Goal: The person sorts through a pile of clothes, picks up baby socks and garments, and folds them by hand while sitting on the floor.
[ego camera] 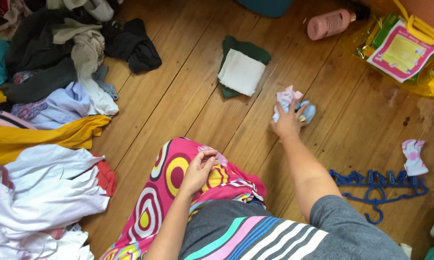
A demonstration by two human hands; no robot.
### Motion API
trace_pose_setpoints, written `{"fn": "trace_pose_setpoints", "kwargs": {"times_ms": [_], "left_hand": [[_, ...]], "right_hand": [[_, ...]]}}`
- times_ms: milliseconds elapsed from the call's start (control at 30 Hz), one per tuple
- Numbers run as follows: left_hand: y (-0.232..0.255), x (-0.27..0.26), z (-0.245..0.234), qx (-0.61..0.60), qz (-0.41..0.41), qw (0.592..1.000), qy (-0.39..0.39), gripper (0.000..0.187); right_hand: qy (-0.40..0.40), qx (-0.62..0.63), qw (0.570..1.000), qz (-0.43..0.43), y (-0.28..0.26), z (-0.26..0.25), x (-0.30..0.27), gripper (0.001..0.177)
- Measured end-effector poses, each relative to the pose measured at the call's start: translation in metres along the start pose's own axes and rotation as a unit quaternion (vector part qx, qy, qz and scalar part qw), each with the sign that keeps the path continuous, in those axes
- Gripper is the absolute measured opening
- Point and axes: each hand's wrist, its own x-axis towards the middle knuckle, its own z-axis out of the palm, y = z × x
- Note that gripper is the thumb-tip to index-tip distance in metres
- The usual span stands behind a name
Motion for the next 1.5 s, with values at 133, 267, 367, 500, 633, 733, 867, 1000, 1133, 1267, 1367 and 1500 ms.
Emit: {"fn": "trace_pose_setpoints", "kwargs": {"times_ms": [133, 267, 367, 500, 633, 733, 867, 1000, 1133, 1267, 1367, 1500], "left_hand": [[0.013, 0.002, 0.010, 0.000, -0.025, 0.999, -0.024, 0.029], [0.020, 0.007, 0.021, 0.003, -0.031, 0.999, -0.042, 0.030], [0.023, 0.013, 0.029, 0.010, -0.055, 0.997, -0.058, 0.030], [0.026, 0.014, 0.034, 0.026, -0.049, 0.996, -0.072, 0.030], [0.031, 0.018, 0.039, 0.035, -0.068, 0.994, -0.073, 0.031], [0.031, 0.022, 0.041, 0.051, -0.069, 0.993, -0.086, 0.031], [0.030, 0.016, 0.031, 0.026, -0.056, 0.995, -0.072, 0.031], [0.025, 0.007, 0.008, 0.005, -0.050, 0.998, -0.030, 0.032], [0.024, 0.003, -0.005, -0.035, -0.026, 0.999, 0.011, 0.031], [0.023, -0.004, -0.026, -0.076, -0.002, 0.996, 0.057, 0.029], [0.016, -0.015, -0.052, -0.093, 0.065, 0.988, 0.102, 0.028], [0.000, -0.054, -0.104, -0.163, 0.108, 0.956, 0.217, 0.027]], "right_hand": [[0.016, 0.072, 0.996, 0.056, 0.042, 0.007, 0.006, 0.081], [0.066, 0.086, 0.986, 0.130, 0.074, 0.013, -0.001, 0.078], [0.073, 0.143, 0.976, 0.147, 0.076, -0.010, -0.020, 0.080], [0.069, 0.070, 0.978, 0.184, 0.051, -0.028, -0.062, 0.098], [0.114, 0.077, 0.979, 0.152, 0.044, 0.019, -0.096, 0.087], [0.124, 0.095, 0.982, 0.104, 0.069, 0.045, -0.085, 0.081], [0.125, 0.118, 0.975, 0.143, 0.100, 0.037, -0.042, 0.057], [0.139, 0.056, 0.974, 0.169, 0.090, 0.009, -0.029, 0.058], [0.220, 0.085, 0.967, 0.100, -0.001, -0.002, -0.044, 0.065], [0.210, 0.231, 0.940, -0.134, -0.131, -0.009, -0.070, 0.073], [0.181, 0.205, 0.922, -0.274, -0.216, -0.029, -0.096, 0.076], [0.171, 0.231, 0.847, -0.447, -0.315, -0.046, -0.137, 0.070]]}}
